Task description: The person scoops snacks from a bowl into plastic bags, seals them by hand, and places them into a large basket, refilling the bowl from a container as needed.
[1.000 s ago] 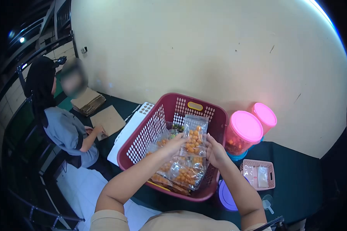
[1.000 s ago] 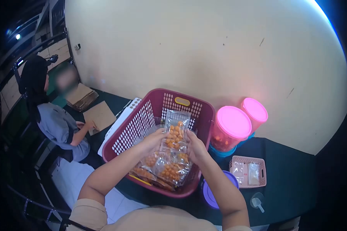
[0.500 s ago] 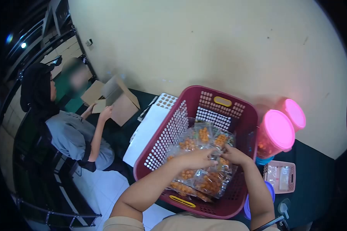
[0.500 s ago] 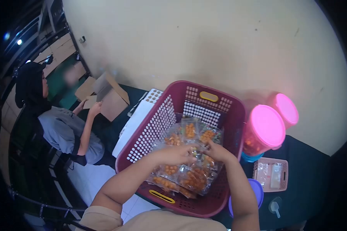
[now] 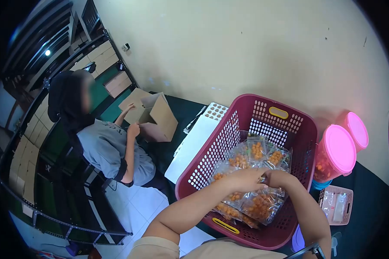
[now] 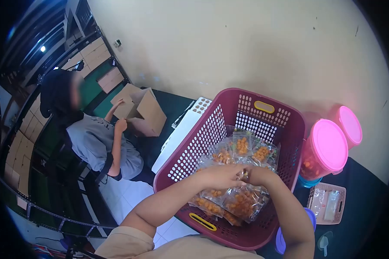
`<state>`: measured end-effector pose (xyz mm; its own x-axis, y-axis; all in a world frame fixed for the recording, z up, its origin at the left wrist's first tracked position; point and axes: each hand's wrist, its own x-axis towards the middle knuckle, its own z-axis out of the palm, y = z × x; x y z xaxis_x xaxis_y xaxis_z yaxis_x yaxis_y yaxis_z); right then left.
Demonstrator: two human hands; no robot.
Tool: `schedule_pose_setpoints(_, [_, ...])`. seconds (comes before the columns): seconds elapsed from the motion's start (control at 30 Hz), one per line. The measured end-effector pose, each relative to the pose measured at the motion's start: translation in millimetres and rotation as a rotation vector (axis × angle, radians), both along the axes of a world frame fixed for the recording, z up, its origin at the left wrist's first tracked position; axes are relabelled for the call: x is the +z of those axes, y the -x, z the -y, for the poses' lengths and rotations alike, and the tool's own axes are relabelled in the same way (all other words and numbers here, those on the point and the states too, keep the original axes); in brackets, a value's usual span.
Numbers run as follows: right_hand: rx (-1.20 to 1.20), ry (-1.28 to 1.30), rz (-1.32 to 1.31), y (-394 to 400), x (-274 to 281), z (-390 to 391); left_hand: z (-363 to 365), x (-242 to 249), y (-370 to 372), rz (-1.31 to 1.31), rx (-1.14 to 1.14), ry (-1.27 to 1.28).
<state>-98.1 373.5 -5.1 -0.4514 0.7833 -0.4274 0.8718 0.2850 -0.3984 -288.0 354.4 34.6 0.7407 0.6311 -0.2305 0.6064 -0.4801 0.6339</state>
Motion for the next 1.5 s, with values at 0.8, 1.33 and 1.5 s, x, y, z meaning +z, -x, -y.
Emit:
schedule_pose_setpoints(0.8, [-0.01, -0.582, 0.094, 14, -86, -64, -23, 28, 29, 0.047, 0.647, -0.233])
schedule_pose_setpoints(1.33, [0.24, -0.611, -0.329, 38, 84, 17, -39, 33, 45, 0.179, 0.769, -0.394])
schedule_pose_setpoints(1.5, [0.344, -0.377, -0.237, 14, 72, 141, -44, 35, 53, 0.111, 0.732, -0.291])
